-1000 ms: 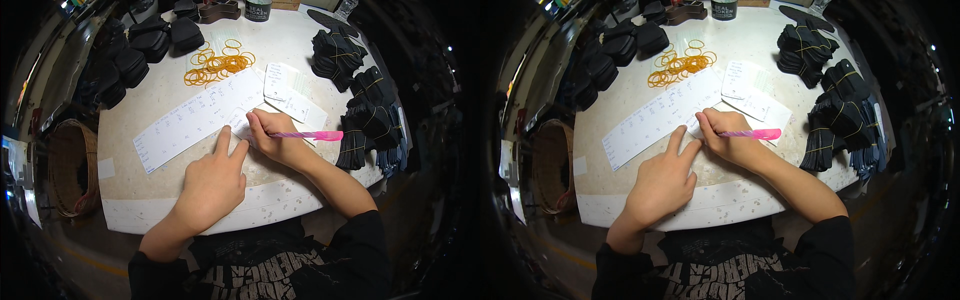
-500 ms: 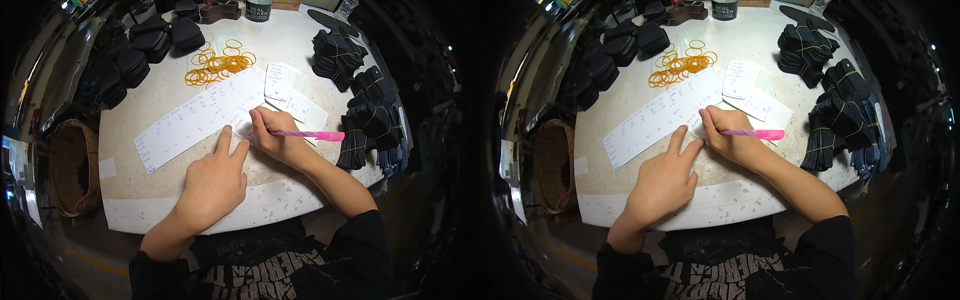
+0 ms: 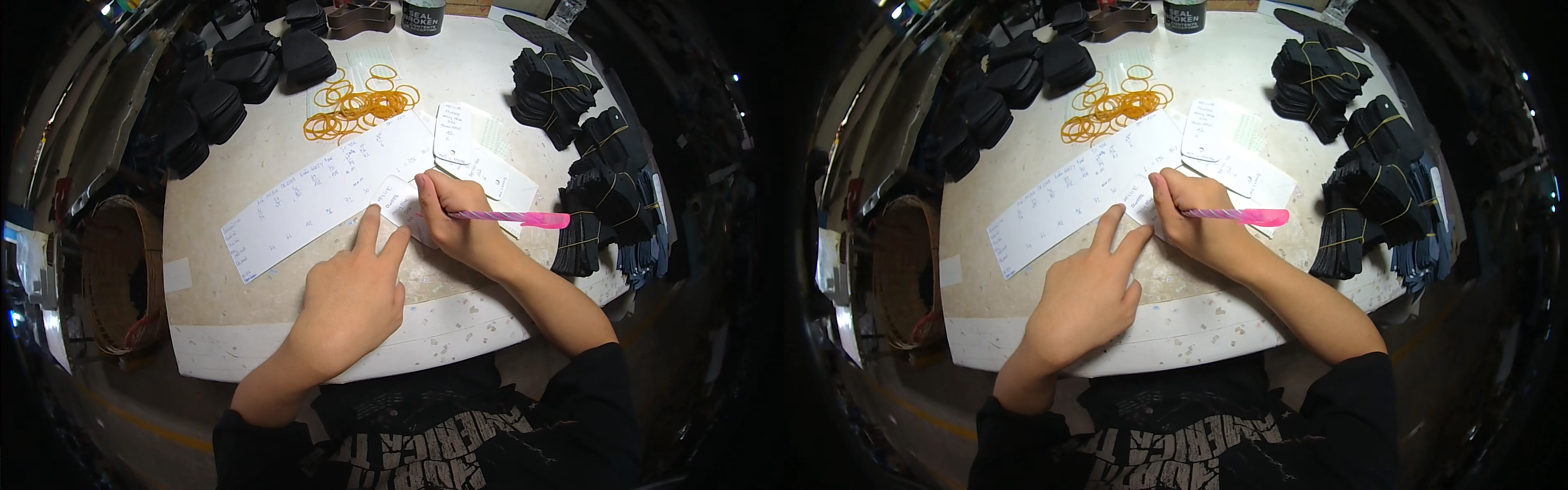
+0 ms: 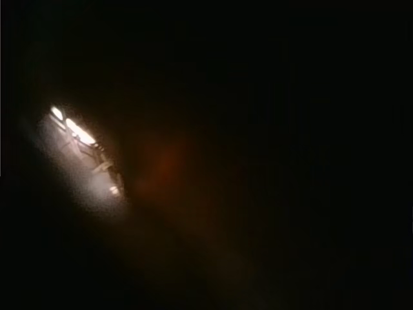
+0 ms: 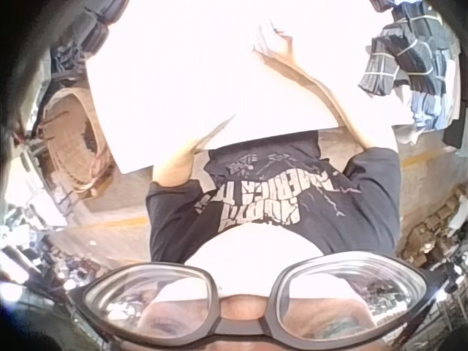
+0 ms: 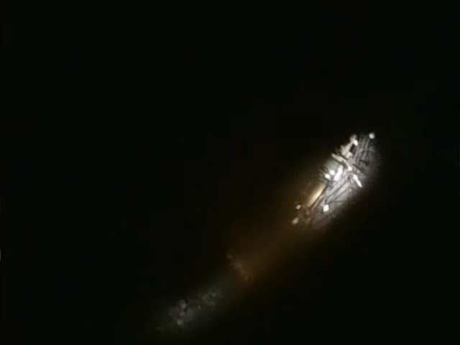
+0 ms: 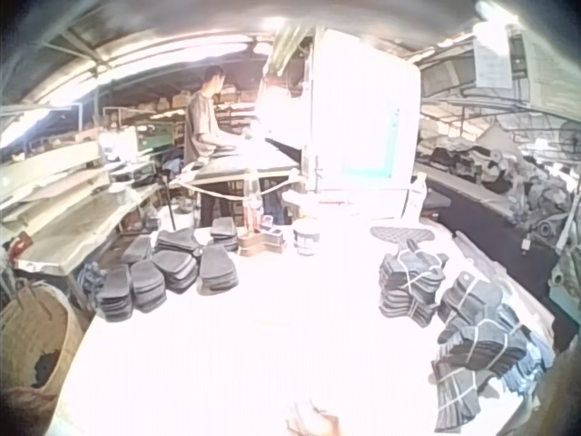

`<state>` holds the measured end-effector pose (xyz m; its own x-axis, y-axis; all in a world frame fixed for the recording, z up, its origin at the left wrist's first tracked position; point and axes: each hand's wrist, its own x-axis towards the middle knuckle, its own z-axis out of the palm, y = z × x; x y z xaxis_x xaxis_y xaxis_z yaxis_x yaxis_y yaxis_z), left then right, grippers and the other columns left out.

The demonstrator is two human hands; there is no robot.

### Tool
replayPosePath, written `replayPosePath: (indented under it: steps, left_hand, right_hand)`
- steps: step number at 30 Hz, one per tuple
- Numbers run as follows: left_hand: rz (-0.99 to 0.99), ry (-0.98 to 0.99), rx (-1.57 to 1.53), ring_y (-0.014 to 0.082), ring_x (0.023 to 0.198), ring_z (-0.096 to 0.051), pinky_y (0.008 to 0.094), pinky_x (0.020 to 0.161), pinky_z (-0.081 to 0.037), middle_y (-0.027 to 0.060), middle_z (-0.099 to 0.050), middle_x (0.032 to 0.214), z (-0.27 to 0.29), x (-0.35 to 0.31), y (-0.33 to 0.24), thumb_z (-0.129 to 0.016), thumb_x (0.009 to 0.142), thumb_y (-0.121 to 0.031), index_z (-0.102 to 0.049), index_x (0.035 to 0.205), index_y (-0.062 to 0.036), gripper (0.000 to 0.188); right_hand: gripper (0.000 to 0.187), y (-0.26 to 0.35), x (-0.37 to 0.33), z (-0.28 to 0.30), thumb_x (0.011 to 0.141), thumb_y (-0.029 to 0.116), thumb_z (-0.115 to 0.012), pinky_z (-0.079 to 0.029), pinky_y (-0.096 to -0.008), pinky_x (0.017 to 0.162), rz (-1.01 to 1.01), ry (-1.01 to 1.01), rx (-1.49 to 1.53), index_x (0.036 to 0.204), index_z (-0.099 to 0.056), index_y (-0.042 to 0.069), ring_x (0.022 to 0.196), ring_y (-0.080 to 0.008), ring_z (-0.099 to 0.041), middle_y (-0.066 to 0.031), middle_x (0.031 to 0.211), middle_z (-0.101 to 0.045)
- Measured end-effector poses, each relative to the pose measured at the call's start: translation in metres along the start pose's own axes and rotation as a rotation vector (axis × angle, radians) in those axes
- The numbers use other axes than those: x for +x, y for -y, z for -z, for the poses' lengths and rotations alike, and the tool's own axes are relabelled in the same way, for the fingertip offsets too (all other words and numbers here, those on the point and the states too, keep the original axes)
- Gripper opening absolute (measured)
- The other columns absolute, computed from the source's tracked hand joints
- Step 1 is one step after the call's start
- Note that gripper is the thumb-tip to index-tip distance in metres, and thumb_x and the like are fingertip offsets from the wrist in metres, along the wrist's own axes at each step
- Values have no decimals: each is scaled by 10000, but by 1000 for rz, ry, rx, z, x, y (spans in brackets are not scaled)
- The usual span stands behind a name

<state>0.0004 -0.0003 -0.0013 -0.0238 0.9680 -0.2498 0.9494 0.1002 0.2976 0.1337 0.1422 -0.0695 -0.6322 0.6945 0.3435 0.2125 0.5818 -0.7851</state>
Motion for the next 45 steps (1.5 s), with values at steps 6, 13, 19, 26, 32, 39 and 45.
replayPosePath:
  steps: [6,13,19,26,32,39,45]
  left_hand:
    - [6,11,1,336,829,-738,426,733,-609,302,-418,1538,0,0,0,-621,866,-118,-525,1449,-57,594]
    - [15,22,12,342,818,-740,435,728,-611,302,-419,1537,2,1,-1,-623,867,-122,-523,1452,-58,597]
    - [16,23,18,348,831,-744,438,734,-613,302,-417,1541,1,1,-1,-620,871,-129,-522,1453,-62,594]
    - [19,28,12,351,840,-745,435,746,-616,304,-415,1542,2,1,-1,-615,872,-125,-518,1458,-64,597]
    - [9,16,14,350,835,-746,440,737,-614,310,-415,1541,1,1,-1,-609,872,-123,-518,1457,-60,595]
    - [12,22,20,332,810,-746,416,717,-615,310,-422,1537,2,1,-2,-609,872,-119,-529,1446,-50,584]
    - [12,18,21,331,818,-745,416,726,-614,303,-420,1540,2,1,-1,-611,871,-117,-532,1449,-50,588]
  right_hand:
    - [284,0,1,-1,1046,119,-609,-431,-412,513,23,-4,-16,790,-572,0,519,-372,-546,-208,611,-542]
    - [291,-1,2,-1,1049,119,-606,-422,-416,505,20,-3,-11,785,-566,2,504,-370,-529,-206,600,-530]
    - [293,-1,2,0,1052,116,-599,-420,-422,504,16,-10,-23,784,-561,3,506,-376,-530,-209,600,-530]
    - [282,0,2,0,1057,120,-593,-425,-427,510,12,-24,-39,803,-564,1,515,-387,-531,-215,610,-538]
    - [278,1,3,1,1061,123,-592,-430,-422,519,18,-7,-68,815,-565,-4,533,-390,-538,-220,627,-542]
    - [275,0,2,2,1061,122,-596,-420,-408,517,30,20,3,821,-569,-9,517,-369,-511,-213,625,-543]
    - [272,-3,3,6,1062,104,-594,-400,-371,505,-44,-53,29,818,-571,-12,484,-260,-445,-177,600,-519]
